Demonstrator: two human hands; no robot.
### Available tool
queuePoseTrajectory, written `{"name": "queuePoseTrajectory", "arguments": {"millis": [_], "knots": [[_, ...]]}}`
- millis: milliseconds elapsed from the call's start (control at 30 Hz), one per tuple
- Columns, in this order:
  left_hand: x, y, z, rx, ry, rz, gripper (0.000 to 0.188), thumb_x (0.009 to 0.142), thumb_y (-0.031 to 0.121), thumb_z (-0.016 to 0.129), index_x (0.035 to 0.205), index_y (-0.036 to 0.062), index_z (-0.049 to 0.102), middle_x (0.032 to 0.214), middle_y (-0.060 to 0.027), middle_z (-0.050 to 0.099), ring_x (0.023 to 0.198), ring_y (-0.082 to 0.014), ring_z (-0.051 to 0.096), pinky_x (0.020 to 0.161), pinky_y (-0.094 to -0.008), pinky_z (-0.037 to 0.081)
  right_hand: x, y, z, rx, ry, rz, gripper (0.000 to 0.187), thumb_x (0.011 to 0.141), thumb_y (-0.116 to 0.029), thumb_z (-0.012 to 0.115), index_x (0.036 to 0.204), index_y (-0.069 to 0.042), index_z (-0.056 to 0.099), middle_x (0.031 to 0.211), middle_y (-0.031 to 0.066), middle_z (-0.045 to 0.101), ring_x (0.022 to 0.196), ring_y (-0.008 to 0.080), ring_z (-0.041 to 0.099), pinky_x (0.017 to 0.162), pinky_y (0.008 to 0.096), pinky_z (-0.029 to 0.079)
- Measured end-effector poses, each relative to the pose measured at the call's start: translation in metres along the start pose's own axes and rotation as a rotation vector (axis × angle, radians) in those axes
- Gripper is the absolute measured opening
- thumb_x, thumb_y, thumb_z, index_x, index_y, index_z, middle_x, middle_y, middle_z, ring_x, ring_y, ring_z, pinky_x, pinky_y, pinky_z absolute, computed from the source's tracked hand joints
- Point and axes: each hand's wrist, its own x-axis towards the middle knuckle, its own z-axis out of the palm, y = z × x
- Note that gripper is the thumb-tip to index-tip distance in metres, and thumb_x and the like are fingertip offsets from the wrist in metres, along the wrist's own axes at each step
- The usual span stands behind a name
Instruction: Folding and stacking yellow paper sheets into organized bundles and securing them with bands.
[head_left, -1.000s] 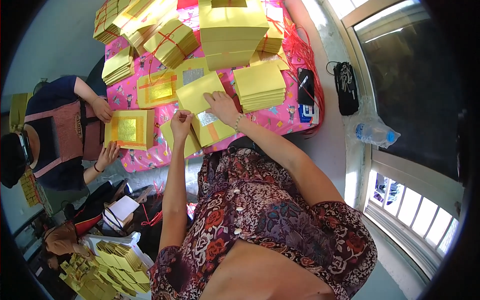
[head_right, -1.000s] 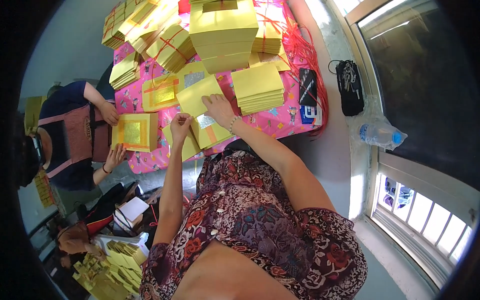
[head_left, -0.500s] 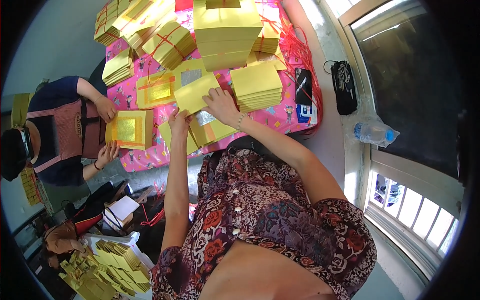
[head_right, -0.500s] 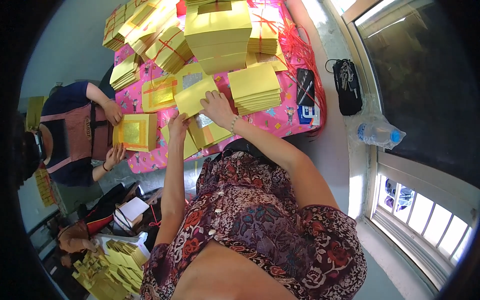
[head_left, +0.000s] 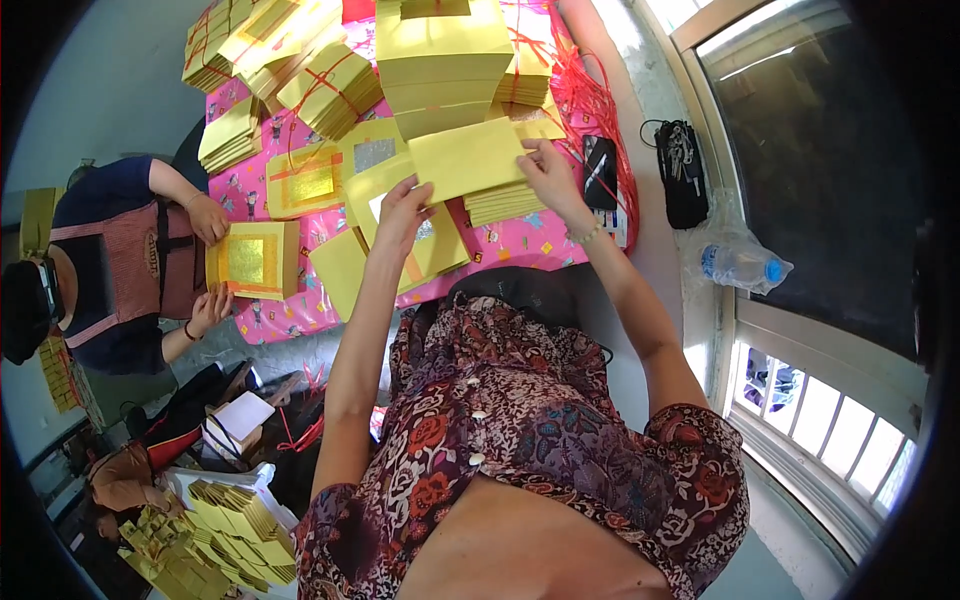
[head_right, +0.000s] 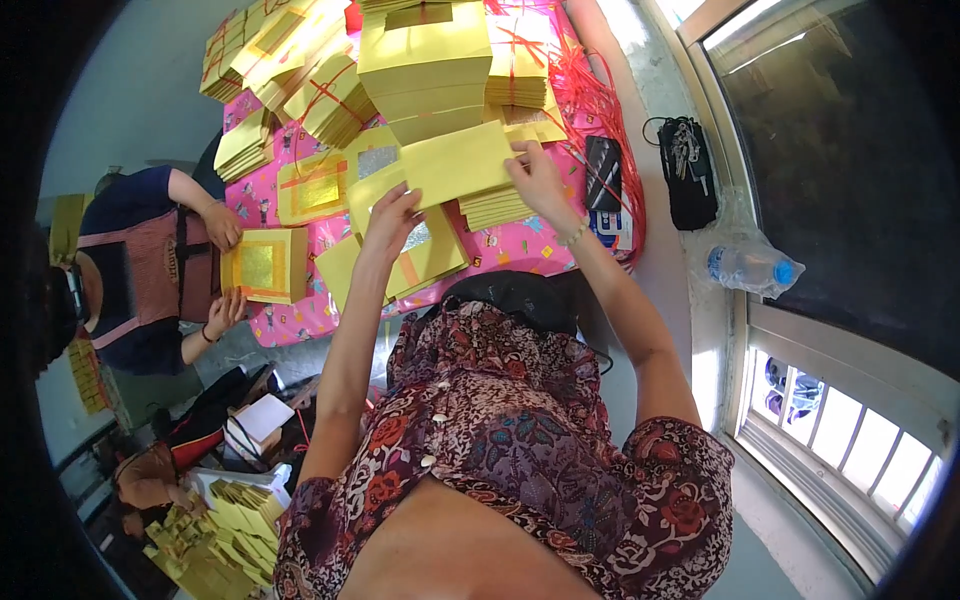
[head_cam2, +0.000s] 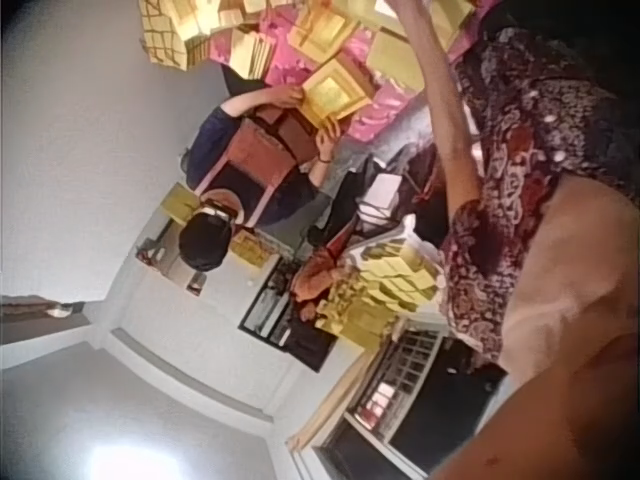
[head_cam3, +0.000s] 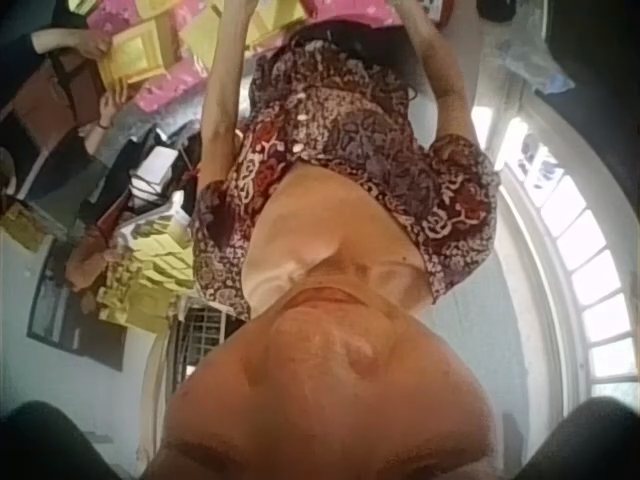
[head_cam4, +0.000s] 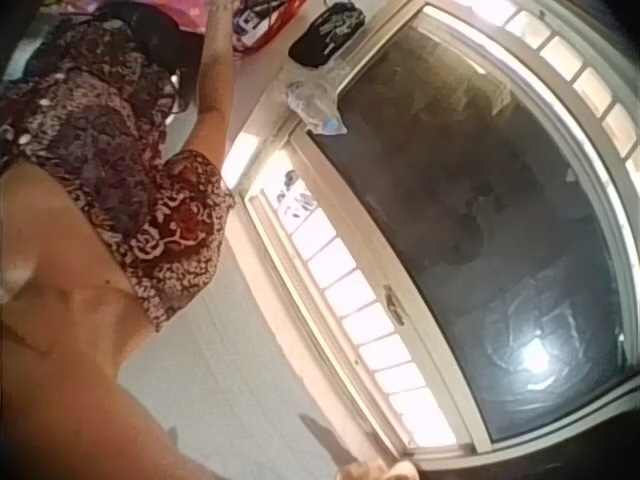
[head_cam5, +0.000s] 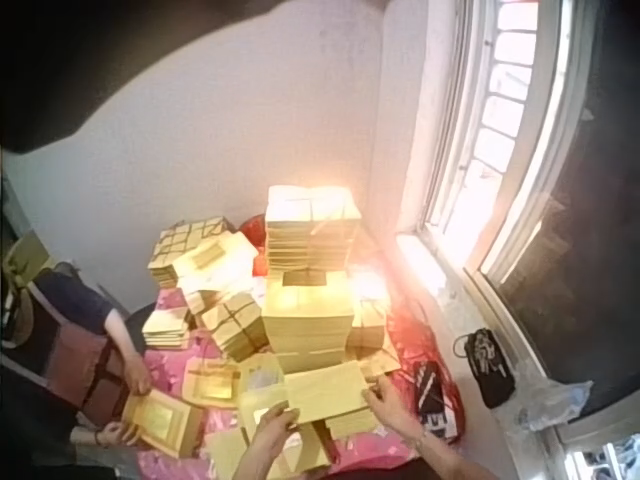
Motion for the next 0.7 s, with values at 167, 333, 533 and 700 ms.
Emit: {"name": "queuePoseTrajectory", "arguments": {"millis": [167,333,533,700], "knots": [[0.042,-0.023,0.014,0.367,-0.066,0.031,0.03,0.085,0.012,0.067,0.113,0.0042,0.058,0.095,-0.0028,0.065,0.079,-0.0111,0.061,0.068,-0.0249,0.052,0.009,0.007,-0.018,-0.425,0.096,-0.01,0.031,0.085,-0.017,0.061,0.111,-0.002,0.053,0.088,0.0182,0.065,0.081,0.0308,0.065,0.072,0.04,0.051],[0.059,-0.052,0.016,0.545,0.026,0.091,0.027,0.079,0.01,0.07,0.102,-0.0005,0.06,0.083,-0.0052,0.065,0.07,-0.0136,0.063,0.058,-0.0265,0.054,0.007,0.039,-0.016,-0.472,0.101,0.014,0.03,0.086,-0.015,0.059,0.111,-0.002,0.051,0.085,0.0184,0.064,0.08,0.0333,0.064,0.071,0.0428,0.05],[0.061,-0.068,0.011,0.738,0.052,0.147,0.029,0.082,0.01,0.07,0.105,-0.0019,0.059,0.088,-0.0077,0.065,0.076,-0.016,0.065,0.061,-0.0273,0.057,0.007,0.058,-0.013,-0.494,0.085,0.027,0.029,0.086,-0.013,0.058,0.111,-0.002,0.05,0.081,0.0181,0.065,0.077,0.0336,0.065,0.068,0.0428,0.049],[0.061,-0.068,0.014,0.809,0.068,0.129,0.029,0.08,0.011,0.071,0.104,-0.0027,0.06,0.087,-0.0084,0.066,0.074,-0.016,0.066,0.06,-0.0274,0.057,0.002,0.045,-0.01,-0.606,0.107,0.013,0.028,0.084,-0.013,0.057,0.109,-0.002,0.049,0.085,0.0205,0.065,0.082,0.0383,0.064,0.071,0.0466,0.049]]}}
